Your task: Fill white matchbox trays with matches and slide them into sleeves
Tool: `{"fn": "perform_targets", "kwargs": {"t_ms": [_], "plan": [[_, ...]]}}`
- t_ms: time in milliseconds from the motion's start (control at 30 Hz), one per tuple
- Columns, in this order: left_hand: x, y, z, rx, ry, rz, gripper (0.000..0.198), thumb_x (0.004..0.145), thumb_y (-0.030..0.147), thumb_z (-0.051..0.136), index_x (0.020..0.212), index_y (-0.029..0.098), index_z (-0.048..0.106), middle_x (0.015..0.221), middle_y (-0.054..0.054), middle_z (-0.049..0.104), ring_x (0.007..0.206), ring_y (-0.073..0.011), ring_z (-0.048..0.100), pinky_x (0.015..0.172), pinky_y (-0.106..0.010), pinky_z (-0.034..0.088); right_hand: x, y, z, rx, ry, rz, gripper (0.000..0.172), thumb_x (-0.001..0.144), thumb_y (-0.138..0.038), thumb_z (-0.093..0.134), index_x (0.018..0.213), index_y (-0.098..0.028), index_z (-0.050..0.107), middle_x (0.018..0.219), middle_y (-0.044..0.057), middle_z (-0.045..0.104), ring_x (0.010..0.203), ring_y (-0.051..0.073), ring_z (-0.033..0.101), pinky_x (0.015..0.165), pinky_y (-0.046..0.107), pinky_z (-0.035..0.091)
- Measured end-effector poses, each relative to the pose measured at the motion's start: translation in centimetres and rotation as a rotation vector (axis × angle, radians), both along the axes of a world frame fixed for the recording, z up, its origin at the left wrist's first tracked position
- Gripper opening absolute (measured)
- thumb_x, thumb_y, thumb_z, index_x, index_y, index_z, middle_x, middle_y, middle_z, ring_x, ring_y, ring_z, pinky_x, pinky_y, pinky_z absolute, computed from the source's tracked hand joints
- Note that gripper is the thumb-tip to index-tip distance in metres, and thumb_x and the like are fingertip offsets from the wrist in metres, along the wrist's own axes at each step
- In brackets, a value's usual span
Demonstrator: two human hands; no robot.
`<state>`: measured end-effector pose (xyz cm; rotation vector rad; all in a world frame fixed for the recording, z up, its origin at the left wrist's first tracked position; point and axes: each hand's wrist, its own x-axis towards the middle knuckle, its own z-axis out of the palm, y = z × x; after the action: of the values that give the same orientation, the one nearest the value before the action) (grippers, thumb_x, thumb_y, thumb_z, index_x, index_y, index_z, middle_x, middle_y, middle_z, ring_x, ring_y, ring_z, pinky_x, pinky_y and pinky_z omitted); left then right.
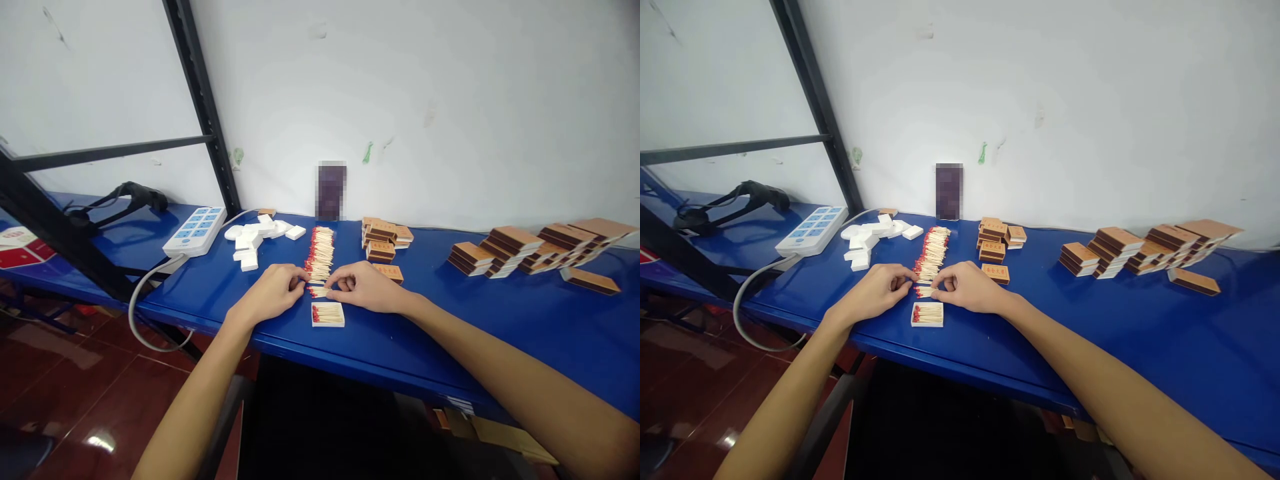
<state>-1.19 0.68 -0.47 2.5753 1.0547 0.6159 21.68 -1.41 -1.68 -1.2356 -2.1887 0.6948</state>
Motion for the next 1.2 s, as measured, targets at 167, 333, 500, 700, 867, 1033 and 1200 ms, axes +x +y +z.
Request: {"fn": "perform_targets", "kwargs": {"t_ms": [167,333,500,700,867,1033,1200], "plan": [[0.11,-0.04,0.04,-0.006,0.015,-0.016,0.022,0.086,0.017,0.051,0.095,0.019,0.071,0.068,0.002,0.058,0.060,-0.0116,0.051,0.060,-0.024,0.038,-0.03,0.00,-0.02,0.013,-0.004,-0.007,0.024,0.078,-0.039,0.067,0.086,-0.017,0.074,0.056,-0.004,0.047,0.051,0.008,0.039,0.052,0.023,0.031],[0.13,-0.25,0.26,-0.037,0.004,-0.035,0.022,0.087,0.020,0.051,0.094,0.019,0.071,0.070,0.002,0.059,0.059,-0.0110,0.050,0.060,-0.024,0.037,-0.04,0.03,-0.08,0.009,-0.006,-0.014,0.024,0.079,-0.039,0.066,0.085,-0.017,0.072,0.055,-0.005,0.045,0.050,0.008,0.038,0.052,0.023,0.032],[0.24,-0.52,0.40,-0.047,-0.008,-0.033,0.021,0.089,0.028,0.052,0.093,0.020,0.071,0.066,0.002,0.055,0.058,-0.0112,0.048,0.058,-0.024,0.035,-0.04,0.07,-0.05,0.010,-0.028,-0.027,0.027,0.079,-0.040,0.066,0.093,-0.017,0.071,0.056,-0.006,0.046,0.050,0.008,0.039,0.053,0.023,0.032],[0.37,-0.56,0.36,-0.043,-0.001,-0.036,0.031,0.089,0.047,0.055,0.088,0.020,0.071,0.063,0.003,0.051,0.056,-0.0106,0.044,0.055,-0.025,0.032,-0.07,0.14,-0.01,0.009,-0.062,-0.024,0.026,0.081,-0.040,0.063,0.091,-0.018,0.074,0.056,-0.005,0.045,0.051,0.008,0.038,0.052,0.023,0.030],[0.34,-0.40,0.25,-0.036,0.022,-0.026,0.037,0.086,0.052,0.058,0.100,0.020,0.070,0.066,0.002,0.053,0.059,-0.0117,0.047,0.056,-0.025,0.033,-0.20,0.14,-0.12,0.046,-0.052,-0.023,0.024,0.082,-0.037,0.062,0.088,-0.017,0.074,0.055,-0.005,0.046,0.051,0.008,0.038,0.053,0.023,0.030],[0.34,-0.34,0.25,-0.018,0.033,-0.059,0.029,0.091,0.044,0.054,0.094,0.023,0.074,0.072,0.000,0.055,0.062,-0.0118,0.049,0.058,-0.025,0.035,-0.43,0.01,0.00,0.077,-0.063,-0.036,0.022,0.082,-0.036,0.063,0.084,-0.017,0.074,0.056,-0.004,0.048,0.051,0.009,0.040,0.054,0.023,0.031],[0.50,-0.37,0.28,-0.010,0.017,-0.059,0.025,0.091,0.039,0.055,0.091,0.022,0.074,0.079,-0.001,0.059,0.068,-0.0130,0.052,0.061,-0.025,0.037,-0.63,-0.03,0.26,0.092,-0.113,-0.032,0.020,0.083,-0.033,0.062,0.088,-0.018,0.074,0.057,-0.003,0.051,0.052,0.009,0.043,0.055,0.024,0.031]]}}
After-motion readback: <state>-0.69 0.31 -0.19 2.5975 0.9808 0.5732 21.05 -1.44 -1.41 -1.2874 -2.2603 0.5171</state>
